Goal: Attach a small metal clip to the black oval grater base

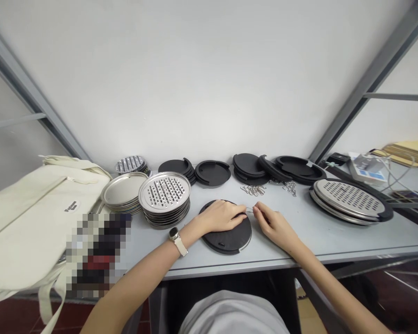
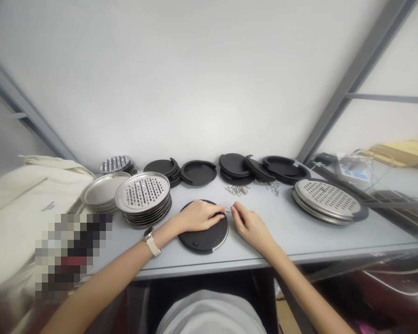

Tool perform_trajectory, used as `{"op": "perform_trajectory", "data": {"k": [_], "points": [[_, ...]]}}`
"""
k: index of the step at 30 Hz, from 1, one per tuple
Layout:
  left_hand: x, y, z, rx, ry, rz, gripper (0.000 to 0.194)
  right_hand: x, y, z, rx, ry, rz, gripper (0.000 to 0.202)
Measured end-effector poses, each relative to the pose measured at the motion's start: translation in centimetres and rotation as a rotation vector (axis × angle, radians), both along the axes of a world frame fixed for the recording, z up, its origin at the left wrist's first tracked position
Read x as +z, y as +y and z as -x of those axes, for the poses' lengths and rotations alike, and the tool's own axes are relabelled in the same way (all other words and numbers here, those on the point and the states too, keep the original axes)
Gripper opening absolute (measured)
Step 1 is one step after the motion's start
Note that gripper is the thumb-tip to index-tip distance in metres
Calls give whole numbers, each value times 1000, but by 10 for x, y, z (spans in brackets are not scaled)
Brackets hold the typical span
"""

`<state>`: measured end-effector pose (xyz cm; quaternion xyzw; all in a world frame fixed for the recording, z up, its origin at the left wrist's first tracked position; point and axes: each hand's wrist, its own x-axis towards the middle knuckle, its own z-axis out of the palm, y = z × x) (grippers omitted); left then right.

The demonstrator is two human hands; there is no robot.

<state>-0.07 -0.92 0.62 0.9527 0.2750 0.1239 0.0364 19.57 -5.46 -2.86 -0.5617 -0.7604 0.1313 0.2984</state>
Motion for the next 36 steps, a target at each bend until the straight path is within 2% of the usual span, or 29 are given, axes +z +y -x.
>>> {"op": "perform_trajectory", "data": {"k": [10,36], "points": [[0,-1,0,47,24,-29,23,-2,3,2,65,-36,53,23],[0,-3,1,-7,19,-94,21,-4,4,0,115,-59,77,24]]}}
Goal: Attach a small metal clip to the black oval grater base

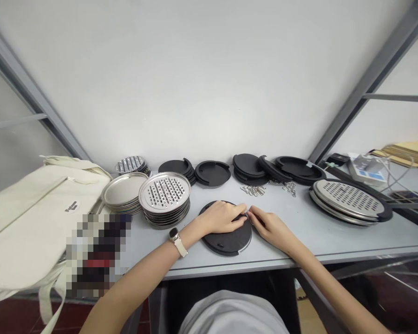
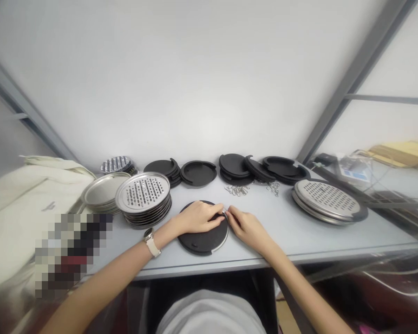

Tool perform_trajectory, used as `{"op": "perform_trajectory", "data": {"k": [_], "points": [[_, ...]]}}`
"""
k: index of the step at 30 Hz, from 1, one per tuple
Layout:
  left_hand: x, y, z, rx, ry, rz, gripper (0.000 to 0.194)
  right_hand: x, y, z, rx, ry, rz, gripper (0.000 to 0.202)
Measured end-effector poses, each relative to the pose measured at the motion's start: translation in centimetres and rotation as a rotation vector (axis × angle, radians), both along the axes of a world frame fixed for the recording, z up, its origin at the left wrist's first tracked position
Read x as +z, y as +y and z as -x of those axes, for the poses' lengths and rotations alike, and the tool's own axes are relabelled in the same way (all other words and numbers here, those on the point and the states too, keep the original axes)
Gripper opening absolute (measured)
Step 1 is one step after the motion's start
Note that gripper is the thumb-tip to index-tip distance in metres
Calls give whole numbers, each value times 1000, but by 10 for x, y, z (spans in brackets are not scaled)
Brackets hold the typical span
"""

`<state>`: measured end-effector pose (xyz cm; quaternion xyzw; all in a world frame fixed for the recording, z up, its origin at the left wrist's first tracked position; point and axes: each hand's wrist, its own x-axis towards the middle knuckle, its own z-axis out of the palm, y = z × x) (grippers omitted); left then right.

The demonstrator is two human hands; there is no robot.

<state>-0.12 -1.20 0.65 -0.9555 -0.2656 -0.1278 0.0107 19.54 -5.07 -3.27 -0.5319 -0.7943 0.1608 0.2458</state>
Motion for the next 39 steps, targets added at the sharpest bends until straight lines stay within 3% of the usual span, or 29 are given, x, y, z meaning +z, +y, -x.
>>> {"op": "perform_trajectory", "data": {"k": [39], "points": [[1,-1,-1,6,20,11,17,3,-1,1,26,-20,20,26]]}}
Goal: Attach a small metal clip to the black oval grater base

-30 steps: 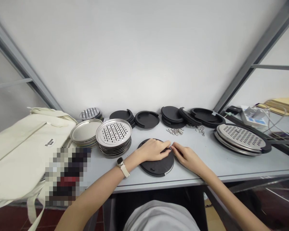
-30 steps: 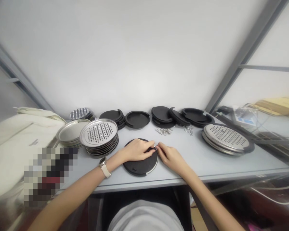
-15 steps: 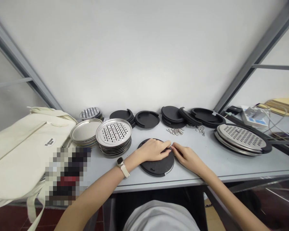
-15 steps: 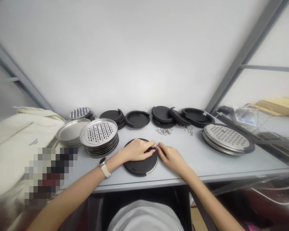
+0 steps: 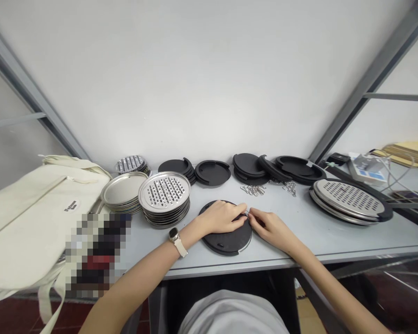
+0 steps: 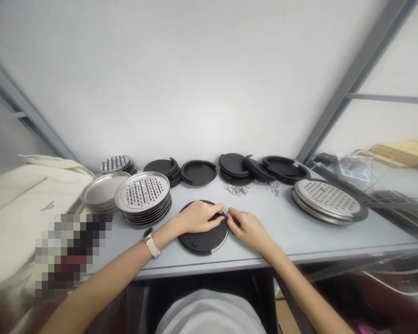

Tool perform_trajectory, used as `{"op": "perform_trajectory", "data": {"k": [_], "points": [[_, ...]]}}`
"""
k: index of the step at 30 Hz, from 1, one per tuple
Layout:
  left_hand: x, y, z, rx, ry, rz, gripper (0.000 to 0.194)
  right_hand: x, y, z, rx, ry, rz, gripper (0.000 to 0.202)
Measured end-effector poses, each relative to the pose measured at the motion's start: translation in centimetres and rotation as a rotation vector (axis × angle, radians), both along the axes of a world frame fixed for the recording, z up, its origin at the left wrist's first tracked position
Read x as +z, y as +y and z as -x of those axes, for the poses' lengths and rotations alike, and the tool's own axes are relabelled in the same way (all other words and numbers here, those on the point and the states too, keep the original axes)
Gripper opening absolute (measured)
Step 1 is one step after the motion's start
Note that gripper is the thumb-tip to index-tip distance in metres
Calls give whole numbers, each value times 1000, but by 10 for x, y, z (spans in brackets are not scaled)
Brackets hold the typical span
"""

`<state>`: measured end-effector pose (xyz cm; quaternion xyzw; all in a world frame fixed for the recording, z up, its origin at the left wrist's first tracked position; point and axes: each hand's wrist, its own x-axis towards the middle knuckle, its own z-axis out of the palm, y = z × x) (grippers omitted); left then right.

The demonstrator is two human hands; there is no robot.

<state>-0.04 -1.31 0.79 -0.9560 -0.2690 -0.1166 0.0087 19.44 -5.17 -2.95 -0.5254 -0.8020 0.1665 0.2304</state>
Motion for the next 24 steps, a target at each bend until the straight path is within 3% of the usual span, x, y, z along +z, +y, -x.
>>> {"op": "perform_trajectory", "data": {"k": [24], "points": [[1,0,0,11,4,42,17,-2,2,2,-5,-21,-35,27]]}}
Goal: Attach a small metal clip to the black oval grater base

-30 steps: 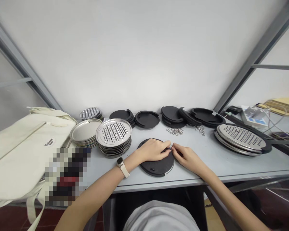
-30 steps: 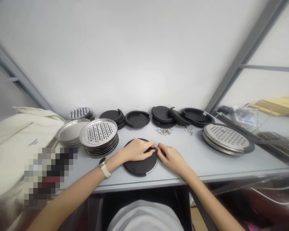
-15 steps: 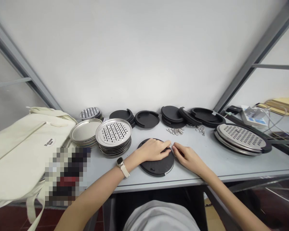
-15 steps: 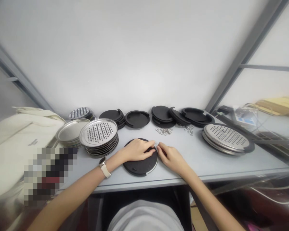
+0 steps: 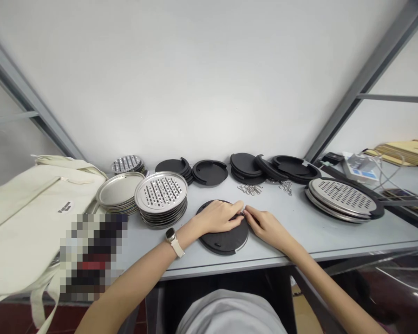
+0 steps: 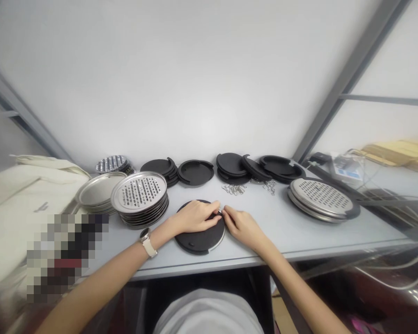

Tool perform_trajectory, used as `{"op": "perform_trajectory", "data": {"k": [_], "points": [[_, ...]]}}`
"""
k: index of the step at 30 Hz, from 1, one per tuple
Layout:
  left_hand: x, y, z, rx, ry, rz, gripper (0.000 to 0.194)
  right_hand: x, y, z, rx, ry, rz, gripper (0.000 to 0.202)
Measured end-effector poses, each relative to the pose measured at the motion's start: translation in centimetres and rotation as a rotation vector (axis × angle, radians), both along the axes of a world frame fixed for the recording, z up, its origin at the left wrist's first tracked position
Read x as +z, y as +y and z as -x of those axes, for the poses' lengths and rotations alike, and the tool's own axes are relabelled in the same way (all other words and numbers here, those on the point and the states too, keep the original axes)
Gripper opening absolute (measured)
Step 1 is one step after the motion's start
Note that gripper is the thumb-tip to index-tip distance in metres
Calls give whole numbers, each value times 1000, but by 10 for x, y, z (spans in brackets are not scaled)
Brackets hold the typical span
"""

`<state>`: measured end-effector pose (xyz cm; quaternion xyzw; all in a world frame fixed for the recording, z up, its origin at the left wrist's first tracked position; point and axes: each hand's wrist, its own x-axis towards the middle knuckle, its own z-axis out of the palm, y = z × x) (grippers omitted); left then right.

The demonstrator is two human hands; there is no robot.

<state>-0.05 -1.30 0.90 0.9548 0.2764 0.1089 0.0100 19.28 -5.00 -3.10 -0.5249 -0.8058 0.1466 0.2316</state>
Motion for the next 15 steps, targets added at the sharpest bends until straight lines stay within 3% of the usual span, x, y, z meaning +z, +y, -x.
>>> {"op": "perform_trajectory", "data": {"k": [15], "points": [[-1,-1,0,46,-29,28,36,2,-1,-2,25,6,12,28]]}}
